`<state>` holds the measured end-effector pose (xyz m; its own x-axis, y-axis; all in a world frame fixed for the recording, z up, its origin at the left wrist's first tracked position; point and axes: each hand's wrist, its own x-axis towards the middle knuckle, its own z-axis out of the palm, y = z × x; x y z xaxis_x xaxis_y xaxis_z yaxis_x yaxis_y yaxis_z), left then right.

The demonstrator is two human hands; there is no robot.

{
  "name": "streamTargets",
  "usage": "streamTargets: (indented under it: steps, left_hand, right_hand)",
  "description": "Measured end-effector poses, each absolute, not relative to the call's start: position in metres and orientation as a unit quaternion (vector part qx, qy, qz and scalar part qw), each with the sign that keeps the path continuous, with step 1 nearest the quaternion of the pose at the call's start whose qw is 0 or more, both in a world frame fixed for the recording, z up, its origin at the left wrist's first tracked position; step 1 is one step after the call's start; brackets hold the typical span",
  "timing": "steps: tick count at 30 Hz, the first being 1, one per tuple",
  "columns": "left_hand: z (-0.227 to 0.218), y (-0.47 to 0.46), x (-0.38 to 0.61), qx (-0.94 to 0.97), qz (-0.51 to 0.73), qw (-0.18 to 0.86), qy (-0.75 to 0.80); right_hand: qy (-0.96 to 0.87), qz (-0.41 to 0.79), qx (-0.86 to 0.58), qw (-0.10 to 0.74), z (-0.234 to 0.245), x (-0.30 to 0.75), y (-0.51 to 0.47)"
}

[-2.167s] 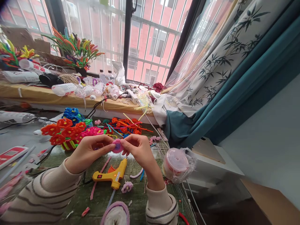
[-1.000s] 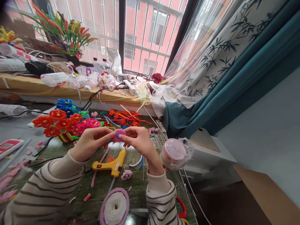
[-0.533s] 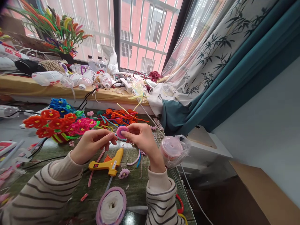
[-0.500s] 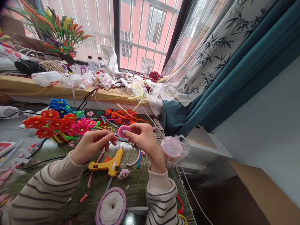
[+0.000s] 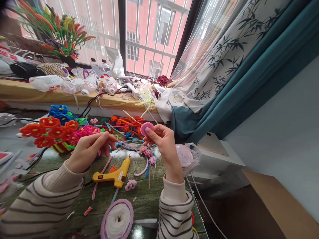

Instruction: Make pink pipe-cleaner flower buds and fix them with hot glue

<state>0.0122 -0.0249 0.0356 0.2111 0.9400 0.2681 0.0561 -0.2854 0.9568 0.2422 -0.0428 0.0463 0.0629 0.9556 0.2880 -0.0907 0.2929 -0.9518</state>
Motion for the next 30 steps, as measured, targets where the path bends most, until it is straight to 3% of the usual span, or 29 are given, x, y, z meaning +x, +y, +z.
streamTargets:
  steps: [8, 12, 15, 19, 20, 30]
  left_hand:
    - [0.042, -0.034, 0.009, 0.603, 0.638, 0.341, 0.336]
    - [0.056, -0.043, -0.006, 0.655, 0.631, 0.234, 0.344]
    - [0.06, -0.041, -0.006, 0.761, 0.497, 0.168, 0.381]
    - [0.045, -0.014, 0.026, 0.88, 0.062, 0.075, 0.466]
    - [0.037, -0.005, 0.036, 0.884, 0.016, 0.081, 0.46]
    - [-0.024, 0.054, 0.076, 0.868, -0.089, 0.059, 0.484]
  right_hand:
    - [-0.567, 0.419, -0.416, 0.574, 0.047, 0.243, -0.043]
    - [-0.568, 0.434, -0.402, 0.572, 0.05, 0.242, -0.046]
    - [-0.561, 0.439, -0.411, 0.569, 0.052, 0.239, -0.046]
    - [-0.565, 0.455, -0.418, 0.546, 0.052, 0.239, -0.045]
    - [-0.567, 0.459, -0.418, 0.541, 0.052, 0.239, -0.044]
    - [-0.585, 0.492, -0.398, 0.507, 0.042, 0.24, -0.036]
